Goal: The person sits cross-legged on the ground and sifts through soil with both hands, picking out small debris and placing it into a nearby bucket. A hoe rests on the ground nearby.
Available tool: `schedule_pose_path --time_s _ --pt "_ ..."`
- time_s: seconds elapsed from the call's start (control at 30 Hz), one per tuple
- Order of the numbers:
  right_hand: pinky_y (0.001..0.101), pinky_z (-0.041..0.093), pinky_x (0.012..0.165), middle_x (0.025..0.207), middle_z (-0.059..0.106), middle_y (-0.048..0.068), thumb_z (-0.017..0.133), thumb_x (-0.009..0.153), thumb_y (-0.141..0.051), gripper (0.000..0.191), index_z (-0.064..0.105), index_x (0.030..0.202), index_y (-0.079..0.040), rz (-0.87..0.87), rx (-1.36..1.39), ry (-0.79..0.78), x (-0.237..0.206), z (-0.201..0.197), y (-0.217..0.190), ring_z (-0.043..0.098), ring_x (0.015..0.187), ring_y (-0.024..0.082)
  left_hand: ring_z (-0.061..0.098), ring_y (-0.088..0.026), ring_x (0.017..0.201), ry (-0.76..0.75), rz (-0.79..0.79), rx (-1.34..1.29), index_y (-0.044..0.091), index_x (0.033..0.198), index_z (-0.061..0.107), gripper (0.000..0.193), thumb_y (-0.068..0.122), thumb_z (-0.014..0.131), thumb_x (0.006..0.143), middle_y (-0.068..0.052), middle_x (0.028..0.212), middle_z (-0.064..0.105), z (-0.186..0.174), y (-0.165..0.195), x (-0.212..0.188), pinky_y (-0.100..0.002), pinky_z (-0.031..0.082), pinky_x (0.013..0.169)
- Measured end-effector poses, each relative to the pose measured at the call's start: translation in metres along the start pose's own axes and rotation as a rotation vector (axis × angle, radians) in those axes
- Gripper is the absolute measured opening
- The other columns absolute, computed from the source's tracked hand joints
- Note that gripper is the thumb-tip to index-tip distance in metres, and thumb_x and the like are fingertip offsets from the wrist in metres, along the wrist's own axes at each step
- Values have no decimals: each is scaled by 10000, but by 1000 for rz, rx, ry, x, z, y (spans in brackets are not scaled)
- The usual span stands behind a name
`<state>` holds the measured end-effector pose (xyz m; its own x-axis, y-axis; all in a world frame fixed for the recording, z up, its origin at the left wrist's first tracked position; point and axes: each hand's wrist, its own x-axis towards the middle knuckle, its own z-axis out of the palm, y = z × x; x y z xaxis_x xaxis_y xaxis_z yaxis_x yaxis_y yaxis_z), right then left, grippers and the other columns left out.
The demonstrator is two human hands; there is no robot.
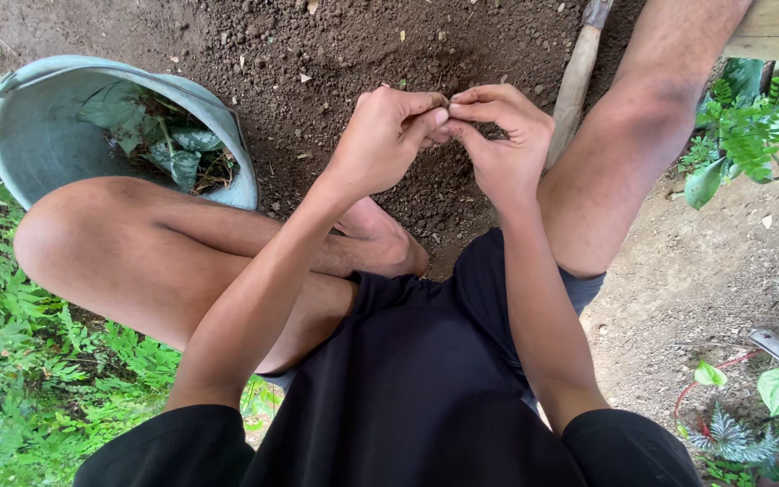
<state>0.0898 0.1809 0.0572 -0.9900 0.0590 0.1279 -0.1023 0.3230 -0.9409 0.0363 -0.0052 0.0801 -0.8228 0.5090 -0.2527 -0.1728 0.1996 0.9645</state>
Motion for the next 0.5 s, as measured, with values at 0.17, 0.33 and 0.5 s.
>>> schedule_pose_path --time_s 0.17,0.33,0.5 --pt "299 611 918 1118 756 130 829 884 76 216 787 1082 -1 12 -50 -53 6 5 -5 754 1028 195 758 -241 657 86 -13 254 -14 955 734 138 73 637 1001 -158 760 749 2 0 2 -347 569 601" --pt "281 565 855 1091 743 86 739 966 39 197 760 1155 -11 173 73 -134 38 -20 33 691 960 146 762 -221 659 140 28 308 -9 888 750 150 49 648 980 -131 758 765 -4 -1 5 -341 593 630" --pt "287 498 644 732 719 13 849 947 -373 377 699 865 -37 603 -490 236 101 -33 128 658 665 95 736 -156 572 156 -64 271 18 985 792 109 78 709 948 -124 746 768 -7 0 10 -305 557 522"
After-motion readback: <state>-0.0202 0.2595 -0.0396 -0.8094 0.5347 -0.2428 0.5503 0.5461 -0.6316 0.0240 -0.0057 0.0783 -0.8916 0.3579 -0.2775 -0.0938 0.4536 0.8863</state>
